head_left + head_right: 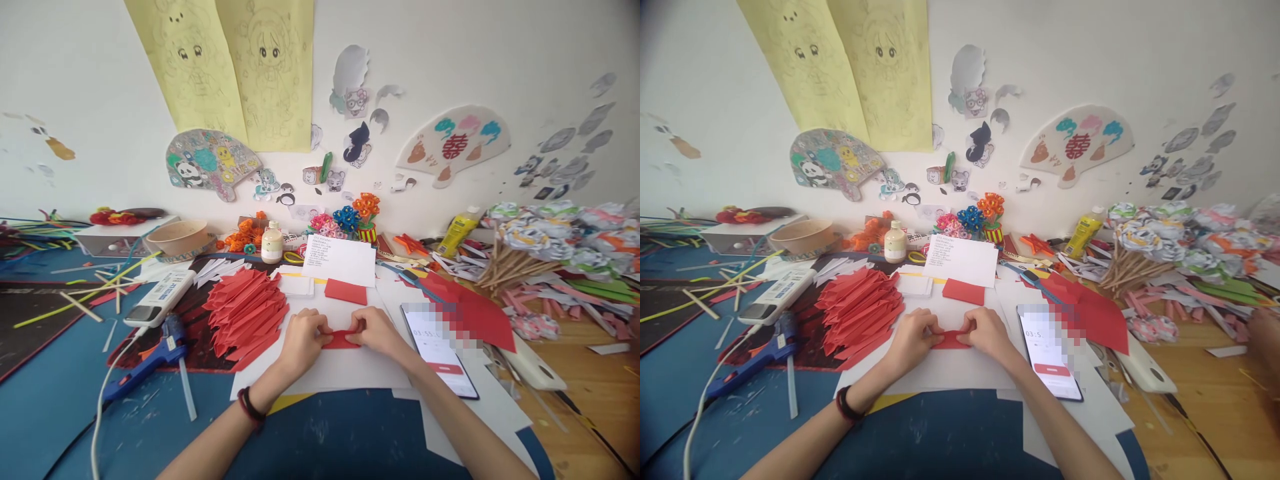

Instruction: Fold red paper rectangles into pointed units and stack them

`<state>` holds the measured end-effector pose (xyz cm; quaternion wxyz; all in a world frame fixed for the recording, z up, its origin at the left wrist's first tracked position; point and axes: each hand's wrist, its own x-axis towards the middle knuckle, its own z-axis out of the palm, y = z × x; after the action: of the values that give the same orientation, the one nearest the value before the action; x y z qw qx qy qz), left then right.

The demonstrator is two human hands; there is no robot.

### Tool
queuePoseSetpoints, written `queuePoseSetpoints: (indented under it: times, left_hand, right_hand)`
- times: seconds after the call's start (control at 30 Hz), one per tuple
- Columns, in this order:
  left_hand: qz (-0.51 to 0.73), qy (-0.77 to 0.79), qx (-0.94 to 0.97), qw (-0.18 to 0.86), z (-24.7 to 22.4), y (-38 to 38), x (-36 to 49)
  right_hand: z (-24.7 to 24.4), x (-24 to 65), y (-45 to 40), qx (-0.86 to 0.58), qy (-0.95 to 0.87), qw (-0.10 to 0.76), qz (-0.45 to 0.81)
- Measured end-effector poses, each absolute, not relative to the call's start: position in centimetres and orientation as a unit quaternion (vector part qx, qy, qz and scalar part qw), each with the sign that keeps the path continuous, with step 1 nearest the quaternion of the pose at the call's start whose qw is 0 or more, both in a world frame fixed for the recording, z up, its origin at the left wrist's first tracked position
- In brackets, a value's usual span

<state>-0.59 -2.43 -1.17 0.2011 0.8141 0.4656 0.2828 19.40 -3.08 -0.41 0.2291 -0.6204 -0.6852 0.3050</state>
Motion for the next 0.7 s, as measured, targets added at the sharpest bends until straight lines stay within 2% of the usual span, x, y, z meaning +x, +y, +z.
queuePoseSetpoints:
  times: [0.13, 0.23, 0.37, 0.53, 0.7]
  left_hand:
    - [0.26, 0.451, 0.841, 0.147, -1.1, -2.9, -0.4]
    - [0.246, 0.441, 0.857, 0.1, -1.0, -3.3, -0.4]
    - [0.237, 0.424, 0.873, 0.043, -1.2, -3.6, -0.4]
    - [0.215, 0.39, 0.895, -0.029, -1.5, -4.1, -0.6]
    - [0.175, 0.337, 0.922, -0.07, -1.2, -4.6, -0.9]
  right_hand:
    - [-0.4, 19.7, -2.7, -0.61, -0.696, 0.219, 0.309]
    - [-0.4, 20.0, -3.4, -0.569, -0.73, 0.256, 0.278]
    - [-0.7, 20.1, -4.9, -0.483, -0.801, 0.307, 0.175]
    - [-1.3, 19.7, -5.5, -0.441, -0.85, 0.29, 0.0]
    - [-1.6, 19.7, -5.5, -0.409, -0.868, 0.261, -0.102]
